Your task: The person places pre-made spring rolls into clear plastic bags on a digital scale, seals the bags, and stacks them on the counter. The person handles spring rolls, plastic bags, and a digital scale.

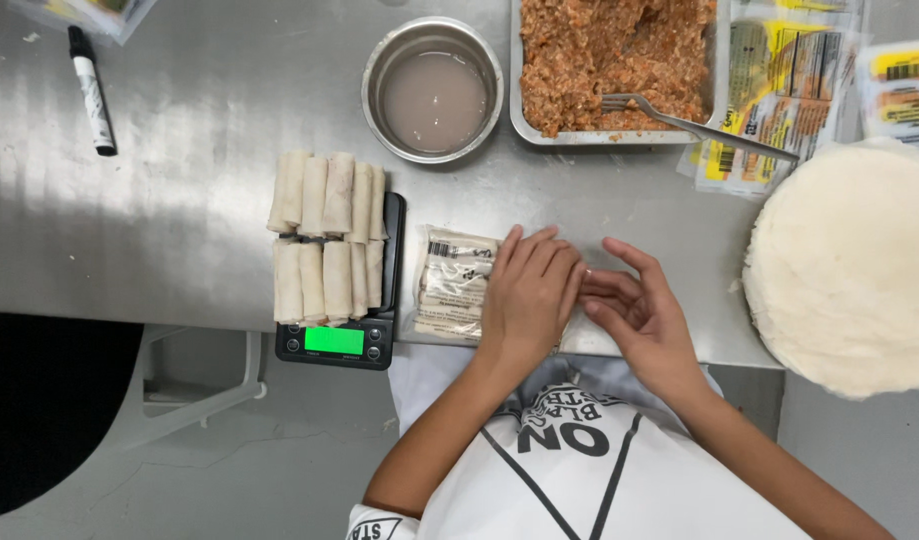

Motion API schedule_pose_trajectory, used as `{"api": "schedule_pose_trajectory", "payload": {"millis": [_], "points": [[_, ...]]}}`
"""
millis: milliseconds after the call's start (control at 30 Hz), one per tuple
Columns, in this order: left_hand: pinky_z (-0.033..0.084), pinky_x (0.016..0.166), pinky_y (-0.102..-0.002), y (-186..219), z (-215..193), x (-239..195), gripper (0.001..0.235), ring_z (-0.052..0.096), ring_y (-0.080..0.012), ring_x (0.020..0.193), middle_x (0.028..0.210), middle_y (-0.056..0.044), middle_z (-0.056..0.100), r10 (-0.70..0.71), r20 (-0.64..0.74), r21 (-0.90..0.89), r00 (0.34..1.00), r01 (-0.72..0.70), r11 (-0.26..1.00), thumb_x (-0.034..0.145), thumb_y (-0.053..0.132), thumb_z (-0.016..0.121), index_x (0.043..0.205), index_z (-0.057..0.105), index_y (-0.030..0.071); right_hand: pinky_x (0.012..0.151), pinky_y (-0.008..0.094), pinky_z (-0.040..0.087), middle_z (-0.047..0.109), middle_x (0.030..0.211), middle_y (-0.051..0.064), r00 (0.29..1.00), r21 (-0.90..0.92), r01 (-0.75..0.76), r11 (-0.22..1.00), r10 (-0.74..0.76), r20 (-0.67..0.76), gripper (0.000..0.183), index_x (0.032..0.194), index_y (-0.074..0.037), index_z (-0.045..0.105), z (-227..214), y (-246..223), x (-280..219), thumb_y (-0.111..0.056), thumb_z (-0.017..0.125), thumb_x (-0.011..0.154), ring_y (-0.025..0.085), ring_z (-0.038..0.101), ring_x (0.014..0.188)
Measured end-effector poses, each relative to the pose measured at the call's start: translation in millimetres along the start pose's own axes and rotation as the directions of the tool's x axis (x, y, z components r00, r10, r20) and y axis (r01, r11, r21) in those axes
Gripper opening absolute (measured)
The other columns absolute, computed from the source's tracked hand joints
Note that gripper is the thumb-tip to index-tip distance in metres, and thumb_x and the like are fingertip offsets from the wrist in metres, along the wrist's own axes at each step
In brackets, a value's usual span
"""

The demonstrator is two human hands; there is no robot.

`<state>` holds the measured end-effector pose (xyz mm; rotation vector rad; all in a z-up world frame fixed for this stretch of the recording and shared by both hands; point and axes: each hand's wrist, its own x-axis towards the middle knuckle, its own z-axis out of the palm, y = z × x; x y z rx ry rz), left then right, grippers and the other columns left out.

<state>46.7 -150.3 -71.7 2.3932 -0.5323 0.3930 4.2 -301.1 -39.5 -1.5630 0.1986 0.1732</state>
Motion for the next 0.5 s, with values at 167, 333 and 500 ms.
{"api": "schedule_pose_trajectory", "payload": {"millis": [167,333,500], "points": [[0.045,0.111,-0.049,-1.7,17.6,4.5,0.019,0.069,-0.0277,0.103,0.094,-0.007,0.065,0.007,-0.095,-0.047,0.995,-0.011,0.999,0.104,0.022,0.058,0.094,0.065,0.006,0.105,0.035,0.051,0.065,0.129,0.012,0.996,0.102,-0.059,0.993,0.051,0.079,0.076,0.161,-0.014,0.029,12.9,-10.6,2.1,0.012,0.050,0.093,0.018,0.060,0.121],[0.038,0.113,-0.054,0.5,-43.6,18.3,0.023,0.057,-0.0392,0.122,0.115,-0.017,0.061,0.000,0.143,-0.206,0.990,0.030,0.978,0.098,0.016,0.056,0.114,0.060,0.000,0.098,0.036,0.053,0.069,0.123,0.014,0.987,-0.016,-0.129,0.992,0.130,0.091,0.089,0.163,-0.016,0.027,-8.6,-11.9,-13.9,0.006,0.064,0.085,0.020,0.064,0.108],[0.044,0.099,-0.055,-35.1,-63.7,35.6,0.053,0.048,-0.0440,0.122,0.132,-0.018,0.052,0.019,0.493,-0.029,0.870,-0.005,1.000,0.082,0.025,0.075,0.129,0.063,0.004,0.079,0.030,0.059,0.082,0.094,0.006,0.989,-0.360,0.014,0.933,0.040,0.143,0.105,0.160,-0.013,0.030,-1.4,5.0,-27.4,-0.015,0.088,0.073,0.018,0.074,0.079]]}}
